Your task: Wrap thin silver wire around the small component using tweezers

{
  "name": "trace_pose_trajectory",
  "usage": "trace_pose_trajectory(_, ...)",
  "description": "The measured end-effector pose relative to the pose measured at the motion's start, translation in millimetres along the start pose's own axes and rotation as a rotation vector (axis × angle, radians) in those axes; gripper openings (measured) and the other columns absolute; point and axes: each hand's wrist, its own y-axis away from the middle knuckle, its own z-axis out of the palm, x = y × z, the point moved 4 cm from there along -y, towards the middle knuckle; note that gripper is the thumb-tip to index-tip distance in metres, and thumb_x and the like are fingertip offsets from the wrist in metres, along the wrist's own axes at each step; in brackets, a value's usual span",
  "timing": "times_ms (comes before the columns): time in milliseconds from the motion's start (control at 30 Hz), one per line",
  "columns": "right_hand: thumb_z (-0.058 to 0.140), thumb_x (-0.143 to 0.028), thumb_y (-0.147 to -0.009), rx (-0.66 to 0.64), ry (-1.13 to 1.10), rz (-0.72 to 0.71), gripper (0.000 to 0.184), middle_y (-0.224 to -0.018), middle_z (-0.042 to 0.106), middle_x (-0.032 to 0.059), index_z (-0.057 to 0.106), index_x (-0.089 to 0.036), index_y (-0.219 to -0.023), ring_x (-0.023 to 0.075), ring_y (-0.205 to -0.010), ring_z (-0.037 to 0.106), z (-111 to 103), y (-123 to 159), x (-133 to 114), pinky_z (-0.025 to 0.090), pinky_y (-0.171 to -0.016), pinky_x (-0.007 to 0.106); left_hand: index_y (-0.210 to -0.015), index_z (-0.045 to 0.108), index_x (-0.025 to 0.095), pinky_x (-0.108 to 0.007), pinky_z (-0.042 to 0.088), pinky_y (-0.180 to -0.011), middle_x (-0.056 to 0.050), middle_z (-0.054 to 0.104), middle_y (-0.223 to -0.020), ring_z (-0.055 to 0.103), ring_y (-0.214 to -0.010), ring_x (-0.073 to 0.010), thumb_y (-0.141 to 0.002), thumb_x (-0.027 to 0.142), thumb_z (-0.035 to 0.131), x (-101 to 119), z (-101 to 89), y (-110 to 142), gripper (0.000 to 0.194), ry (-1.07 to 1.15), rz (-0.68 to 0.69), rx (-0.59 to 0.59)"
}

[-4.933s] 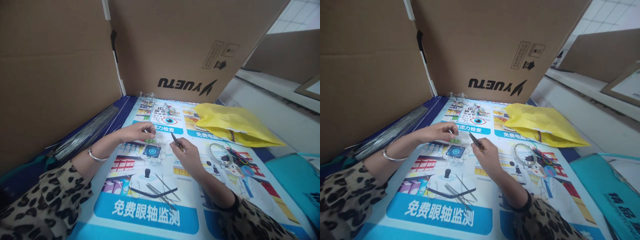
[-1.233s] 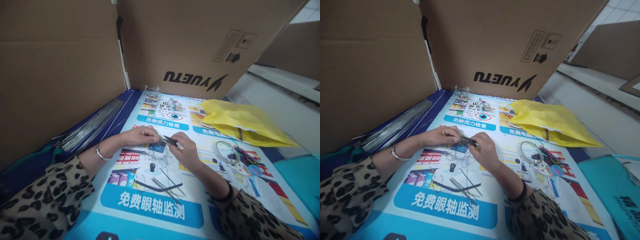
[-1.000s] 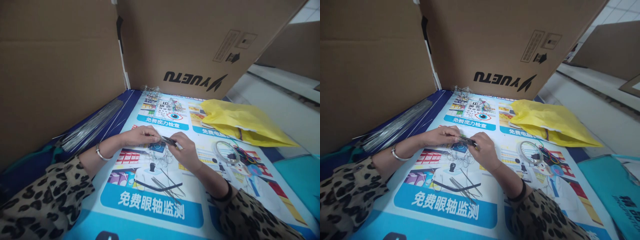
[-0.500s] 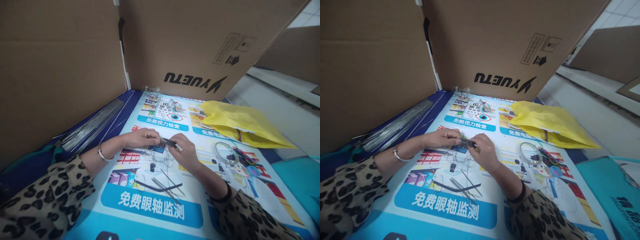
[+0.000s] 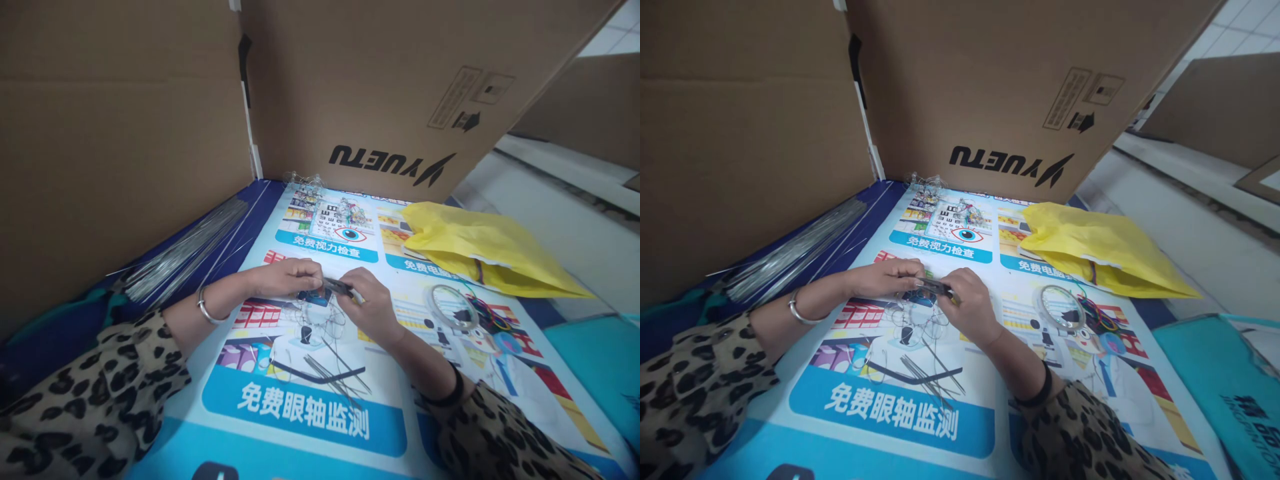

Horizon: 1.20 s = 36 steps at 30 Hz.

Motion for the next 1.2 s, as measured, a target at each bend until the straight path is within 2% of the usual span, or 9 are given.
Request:
trace_pose_trajectory(467,0.054,-0.008,-0.072,-0.018,0.022,-0.062,0.015,-0.074,0.060,0.0051,0.057,-0.019,-0.081,0.0172,-0.072,0.054,2.7,2.4,0.3,0.047,-0.066,0.034,-0.078,0.053,0.015,-0.023,0.035,-0.074,0.000,0.050,-0.078,0.046,-0.077,-0.0111,-0.090,0.034,0.041,-3.0,-0.1,-1.4,0.025,-0.086,0.016,0.007)
trace_pose_trajectory(633,0.054,-0.007,-0.071,-0.026,0.046,-0.080,0.016,-0.074,0.060,0.0051,0.058,-0.019,-0.081,0.0174,-0.073,0.053,4.4,1.7,1.2,0.047,-0.067,0.035,-0.077,0.052,0.015,-0.022,0.034,-0.073,0.001,0.046,-0.076,0.044,-0.076,-0.0109,-0.090,0.033,0.040,-3.1,-0.2,-1.2,0.025,-0.120,-0.017,0.012)
trace_pose_trajectory(867,0.055,-0.008,-0.071,-0.053,0.119,-0.127,0.014,-0.075,0.060,0.0050,0.058,-0.019,-0.080,0.0175,-0.074,0.053,3.1,1.3,-1.1,0.044,-0.068,0.034,-0.076,0.053,0.014,-0.023,0.035,-0.072,0.001,0.047,-0.077,0.045,-0.075,-0.0112,-0.090,0.036,0.039,-1.2,0.2,-1.7,0.029,-0.105,-0.033,-0.001)
trace_pose_trajectory(1033,0.055,-0.009,-0.072,-0.124,0.170,-0.170,0.012,-0.075,0.061,0.0044,0.058,-0.019,-0.078,0.0177,-0.074,0.051,3.4,3.4,-6.0,0.042,-0.069,0.035,-0.078,0.055,0.014,-0.022,0.037,-0.073,0.000,0.051,-0.079,0.047,-0.076,-0.0112,-0.089,0.037,0.041,-2.4,-0.3,-1.2,0.028,-0.062,-0.018,-0.003)
trace_pose_trajectory(1200,0.053,-0.008,-0.072,-0.126,0.154,-0.146,0.014,-0.074,0.060,0.0036,0.059,-0.020,-0.078,0.0170,-0.074,0.051,4.4,3.3,-4.5,0.042,-0.068,0.034,-0.078,0.055,0.014,-0.022,0.037,-0.070,0.000,0.050,-0.078,0.046,-0.074,-0.0109,-0.088,0.037,0.043,-4.6,-0.1,-1.6,0.028,-0.049,-0.014,0.012)
